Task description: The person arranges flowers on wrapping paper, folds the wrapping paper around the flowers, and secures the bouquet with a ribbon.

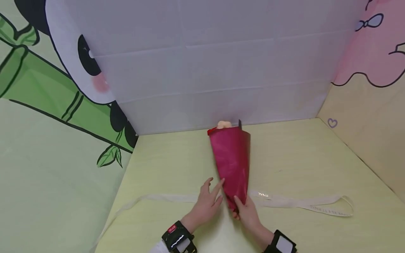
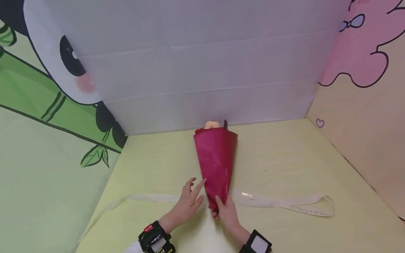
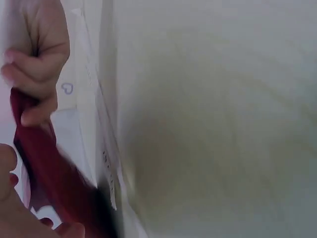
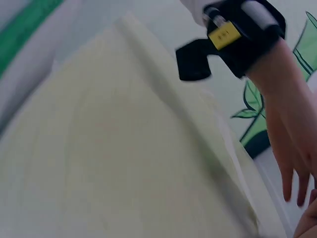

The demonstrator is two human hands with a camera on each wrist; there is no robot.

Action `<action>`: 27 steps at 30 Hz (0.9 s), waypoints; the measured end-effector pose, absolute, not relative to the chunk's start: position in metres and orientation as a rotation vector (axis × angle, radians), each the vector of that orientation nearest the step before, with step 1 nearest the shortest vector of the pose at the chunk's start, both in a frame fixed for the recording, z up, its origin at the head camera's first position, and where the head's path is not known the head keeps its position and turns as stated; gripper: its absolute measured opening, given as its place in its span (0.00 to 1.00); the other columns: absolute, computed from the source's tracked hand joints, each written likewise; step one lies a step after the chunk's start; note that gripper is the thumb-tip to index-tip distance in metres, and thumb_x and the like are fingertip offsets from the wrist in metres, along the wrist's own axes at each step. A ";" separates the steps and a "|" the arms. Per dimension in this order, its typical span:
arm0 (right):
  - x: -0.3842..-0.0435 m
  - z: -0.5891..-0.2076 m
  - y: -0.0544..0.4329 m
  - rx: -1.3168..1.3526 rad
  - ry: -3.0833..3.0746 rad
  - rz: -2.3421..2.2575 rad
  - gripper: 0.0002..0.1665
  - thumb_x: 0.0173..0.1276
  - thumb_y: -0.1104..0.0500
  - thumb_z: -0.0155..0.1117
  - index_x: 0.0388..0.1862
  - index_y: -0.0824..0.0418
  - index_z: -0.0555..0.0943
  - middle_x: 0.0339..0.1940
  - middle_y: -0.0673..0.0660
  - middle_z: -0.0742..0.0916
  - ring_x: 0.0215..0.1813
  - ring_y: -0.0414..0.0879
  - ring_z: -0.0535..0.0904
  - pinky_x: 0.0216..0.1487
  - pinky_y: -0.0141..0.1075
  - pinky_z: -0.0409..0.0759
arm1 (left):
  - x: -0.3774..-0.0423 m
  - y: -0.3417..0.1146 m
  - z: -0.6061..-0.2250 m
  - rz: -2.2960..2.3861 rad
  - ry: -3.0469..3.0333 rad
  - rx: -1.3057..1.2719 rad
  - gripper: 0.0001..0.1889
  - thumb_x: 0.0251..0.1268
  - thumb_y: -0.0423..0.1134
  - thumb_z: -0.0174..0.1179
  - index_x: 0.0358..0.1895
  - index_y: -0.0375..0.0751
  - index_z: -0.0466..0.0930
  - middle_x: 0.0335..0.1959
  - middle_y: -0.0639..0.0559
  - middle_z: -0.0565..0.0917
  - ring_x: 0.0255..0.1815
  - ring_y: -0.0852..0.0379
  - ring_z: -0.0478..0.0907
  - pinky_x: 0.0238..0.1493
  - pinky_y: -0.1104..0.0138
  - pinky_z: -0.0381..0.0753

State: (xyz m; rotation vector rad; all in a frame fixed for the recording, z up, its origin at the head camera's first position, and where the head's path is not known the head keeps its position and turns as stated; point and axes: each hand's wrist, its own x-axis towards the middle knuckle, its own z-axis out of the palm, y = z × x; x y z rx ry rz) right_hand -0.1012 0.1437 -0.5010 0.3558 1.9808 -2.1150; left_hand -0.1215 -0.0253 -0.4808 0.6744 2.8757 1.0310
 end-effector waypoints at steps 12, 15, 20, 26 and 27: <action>-0.087 -0.523 0.130 0.138 1.851 -2.068 0.22 0.75 0.63 0.45 0.62 0.74 0.57 0.24 0.53 0.79 0.21 0.39 0.76 0.24 0.30 0.76 | -0.110 -0.008 -0.500 0.758 2.959 0.443 0.23 0.66 0.39 0.51 0.64 0.44 0.72 0.68 0.27 0.51 0.68 0.29 0.47 0.60 0.37 0.53; -0.088 -0.526 0.140 0.072 1.698 -2.032 0.28 0.72 0.68 0.43 0.66 0.75 0.50 0.35 0.58 0.80 0.30 0.42 0.79 0.34 0.33 0.81 | -0.113 -0.005 -0.503 0.513 2.995 0.553 0.24 0.65 0.38 0.52 0.64 0.39 0.71 0.70 0.32 0.54 0.71 0.33 0.49 0.64 0.40 0.52; -0.100 -0.525 0.159 -0.095 1.747 -1.827 0.27 0.68 0.70 0.51 0.62 0.77 0.57 0.37 0.59 0.82 0.33 0.45 0.83 0.36 0.39 0.83 | -0.117 0.004 -0.506 0.190 2.944 0.711 0.27 0.70 0.44 0.50 0.67 0.31 0.64 0.71 0.37 0.61 0.72 0.43 0.58 0.67 0.54 0.63; -0.121 -0.518 0.185 -0.287 2.122 -1.375 0.17 0.65 0.50 0.63 0.36 0.65 0.77 0.17 0.52 0.82 0.17 0.41 0.78 0.20 0.36 0.79 | -0.117 0.013 -0.504 0.216 2.814 0.659 0.35 0.71 0.52 0.47 0.70 0.27 0.55 0.73 0.34 0.55 0.74 0.39 0.52 0.69 0.54 0.60; -0.124 -0.517 0.190 -0.293 2.172 -1.327 0.17 0.65 0.49 0.63 0.34 0.63 0.78 0.16 0.51 0.81 0.16 0.41 0.78 0.20 0.35 0.78 | -0.118 0.014 -0.505 0.227 2.800 0.641 0.37 0.71 0.54 0.47 0.70 0.27 0.54 0.73 0.34 0.54 0.74 0.39 0.51 0.69 0.53 0.59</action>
